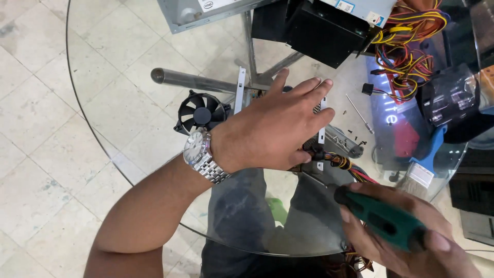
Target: The person uses a screwdriver to remove screws from a computer power supply unit on a glass table. They then use a brush to clean dust from the internal circuit board and components of the power supply.
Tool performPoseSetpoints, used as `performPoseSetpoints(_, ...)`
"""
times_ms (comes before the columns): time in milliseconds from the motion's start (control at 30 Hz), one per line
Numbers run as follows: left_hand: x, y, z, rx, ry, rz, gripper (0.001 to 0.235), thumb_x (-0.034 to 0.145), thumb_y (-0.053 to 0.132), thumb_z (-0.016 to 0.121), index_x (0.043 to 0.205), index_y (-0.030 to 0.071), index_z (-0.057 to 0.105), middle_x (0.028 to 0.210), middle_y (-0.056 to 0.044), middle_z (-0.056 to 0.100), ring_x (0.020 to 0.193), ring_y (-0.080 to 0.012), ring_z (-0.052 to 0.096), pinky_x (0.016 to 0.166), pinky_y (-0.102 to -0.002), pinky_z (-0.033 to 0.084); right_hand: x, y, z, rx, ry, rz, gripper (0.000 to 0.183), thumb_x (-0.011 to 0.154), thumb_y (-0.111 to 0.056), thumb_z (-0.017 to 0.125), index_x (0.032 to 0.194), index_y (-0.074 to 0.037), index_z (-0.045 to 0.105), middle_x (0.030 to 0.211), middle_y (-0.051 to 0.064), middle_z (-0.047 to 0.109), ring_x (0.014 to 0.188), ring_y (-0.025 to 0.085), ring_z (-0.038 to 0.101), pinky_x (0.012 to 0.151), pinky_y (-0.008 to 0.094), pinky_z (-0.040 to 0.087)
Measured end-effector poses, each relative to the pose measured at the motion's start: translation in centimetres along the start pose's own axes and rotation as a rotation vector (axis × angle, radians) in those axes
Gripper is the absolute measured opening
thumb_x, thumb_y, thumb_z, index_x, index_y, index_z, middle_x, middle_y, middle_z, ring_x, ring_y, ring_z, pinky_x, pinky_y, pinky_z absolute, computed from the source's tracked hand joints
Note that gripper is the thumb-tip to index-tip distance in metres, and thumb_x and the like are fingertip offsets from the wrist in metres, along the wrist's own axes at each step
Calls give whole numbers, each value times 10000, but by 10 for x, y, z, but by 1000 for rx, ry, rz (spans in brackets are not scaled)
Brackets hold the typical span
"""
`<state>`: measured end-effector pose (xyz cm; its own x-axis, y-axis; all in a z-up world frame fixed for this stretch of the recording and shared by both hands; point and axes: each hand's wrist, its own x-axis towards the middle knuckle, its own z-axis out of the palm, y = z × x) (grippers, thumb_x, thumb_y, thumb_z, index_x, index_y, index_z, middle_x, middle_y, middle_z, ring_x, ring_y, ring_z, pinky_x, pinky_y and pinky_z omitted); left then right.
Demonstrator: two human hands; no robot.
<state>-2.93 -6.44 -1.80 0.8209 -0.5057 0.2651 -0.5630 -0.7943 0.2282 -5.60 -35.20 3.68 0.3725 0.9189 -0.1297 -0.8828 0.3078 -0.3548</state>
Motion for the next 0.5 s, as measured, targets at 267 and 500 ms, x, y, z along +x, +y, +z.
performPoseSetpoints(267,1,0,2,7,-7,4,704,719,509,894,1180,63,602,1495,-343,420,1425,-405,392,1043,-744,354,-17,-58,-110,1465,569,791,537,842,9,826,1352,-160,827,1554,22,463,1381,-113,452,874,225,627)
performPoseSetpoints(500,1,0,5,48,35,6,699,699,532,889,1157,81,614,1474,-333,449,1388,-389,436,1020,-728,385,-12,-38,-96,791,142,456,606,1005,-254,719,1543,-94,490,1627,246,177,1571,83,65,1183,121,393)
